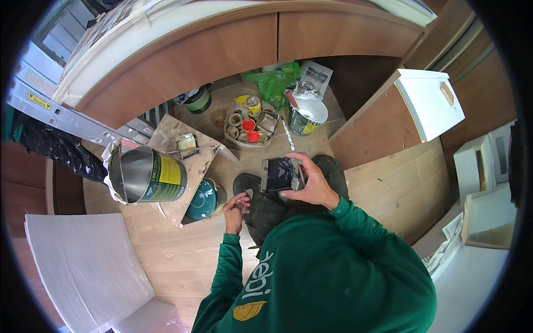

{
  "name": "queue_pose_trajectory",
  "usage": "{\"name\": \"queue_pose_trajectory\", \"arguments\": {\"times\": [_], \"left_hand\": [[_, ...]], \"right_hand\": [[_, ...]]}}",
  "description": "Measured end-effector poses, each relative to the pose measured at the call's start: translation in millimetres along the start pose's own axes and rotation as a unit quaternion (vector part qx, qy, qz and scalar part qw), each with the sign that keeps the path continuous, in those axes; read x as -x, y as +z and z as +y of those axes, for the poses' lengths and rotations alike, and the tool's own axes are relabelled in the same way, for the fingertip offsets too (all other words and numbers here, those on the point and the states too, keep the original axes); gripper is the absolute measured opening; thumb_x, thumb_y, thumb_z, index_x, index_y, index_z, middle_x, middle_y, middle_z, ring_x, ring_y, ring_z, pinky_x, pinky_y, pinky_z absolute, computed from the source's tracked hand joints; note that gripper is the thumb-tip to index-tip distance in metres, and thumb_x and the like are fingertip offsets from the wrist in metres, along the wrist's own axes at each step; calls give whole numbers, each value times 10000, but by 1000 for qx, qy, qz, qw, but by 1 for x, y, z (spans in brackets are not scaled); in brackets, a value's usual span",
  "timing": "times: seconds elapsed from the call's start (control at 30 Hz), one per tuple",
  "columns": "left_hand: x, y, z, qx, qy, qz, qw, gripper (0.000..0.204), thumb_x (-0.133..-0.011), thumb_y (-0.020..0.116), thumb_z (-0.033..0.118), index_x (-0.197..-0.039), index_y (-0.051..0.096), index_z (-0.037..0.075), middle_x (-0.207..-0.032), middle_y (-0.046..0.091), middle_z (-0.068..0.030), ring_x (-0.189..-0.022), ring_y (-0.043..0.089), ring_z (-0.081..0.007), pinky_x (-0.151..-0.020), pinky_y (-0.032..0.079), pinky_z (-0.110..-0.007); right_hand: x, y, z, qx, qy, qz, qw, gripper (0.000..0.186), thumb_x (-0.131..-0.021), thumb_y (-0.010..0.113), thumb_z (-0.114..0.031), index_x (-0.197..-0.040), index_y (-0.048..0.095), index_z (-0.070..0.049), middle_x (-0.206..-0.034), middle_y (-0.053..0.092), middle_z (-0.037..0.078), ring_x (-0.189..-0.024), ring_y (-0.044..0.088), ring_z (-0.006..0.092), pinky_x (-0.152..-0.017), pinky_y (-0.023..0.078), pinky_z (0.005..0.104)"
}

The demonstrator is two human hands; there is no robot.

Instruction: The person kneels on the floor and mixes dark paint in a small container using a brush. They repeatedly dip the brush into a larger paint bucket to add more paint and continue stirring the mixture. The person also wipes the brush on a cloth and a paint can lid during the process.

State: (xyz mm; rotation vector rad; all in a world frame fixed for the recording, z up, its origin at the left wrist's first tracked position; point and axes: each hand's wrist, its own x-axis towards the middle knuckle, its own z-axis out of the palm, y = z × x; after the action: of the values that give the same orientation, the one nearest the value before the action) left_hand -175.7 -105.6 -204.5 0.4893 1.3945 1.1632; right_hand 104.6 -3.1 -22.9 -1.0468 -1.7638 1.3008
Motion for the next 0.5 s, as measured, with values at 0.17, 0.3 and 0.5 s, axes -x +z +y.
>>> {"name": "queue_pose_trajectory", "arguments": {"times": [0.17, 0.3, 0.5], "left_hand": [[27, 19, 57, -53, 114, 12, 992, 290, -1030, 657, 90, -1307, 708, 21, -941, 725, -40, -743, 583, -76, -649, 483, -238], [59, 39, 95, -133, 195, 73, 969, 365, -1058, 633, 299, -1250, 737, 7, -767, 576, 39, -656, 464, -58, -575, 377, -240], [85, 85, 104, 69, 117, -67, 989, 495, -1028, 539, 154, -1485, 520, -36, -939, 719, -117, -697, 623, -182, -574, 490, -282]], "right_hand": [[-2, 2, 0, -20, -66, 12, 998, 908, -679, 959, -146, -1454, 491, -72, -1338, 587, 113, -1217, 617, 234, -1049, 499, 360], [10, -5, 9, -21, -88, 20, 996, 947, -658, 963, -227, -1457, 481, -66, -1372, 588, 166, -1284, 602, 319, -1105, 479, 412], [38, -42, 18, 30, -148, 9, 989, 963, -646, 913, -266, -1472, 439, -123, -1326, 590, 168, -1183, 636, 356, -967, 523, 445]]}}
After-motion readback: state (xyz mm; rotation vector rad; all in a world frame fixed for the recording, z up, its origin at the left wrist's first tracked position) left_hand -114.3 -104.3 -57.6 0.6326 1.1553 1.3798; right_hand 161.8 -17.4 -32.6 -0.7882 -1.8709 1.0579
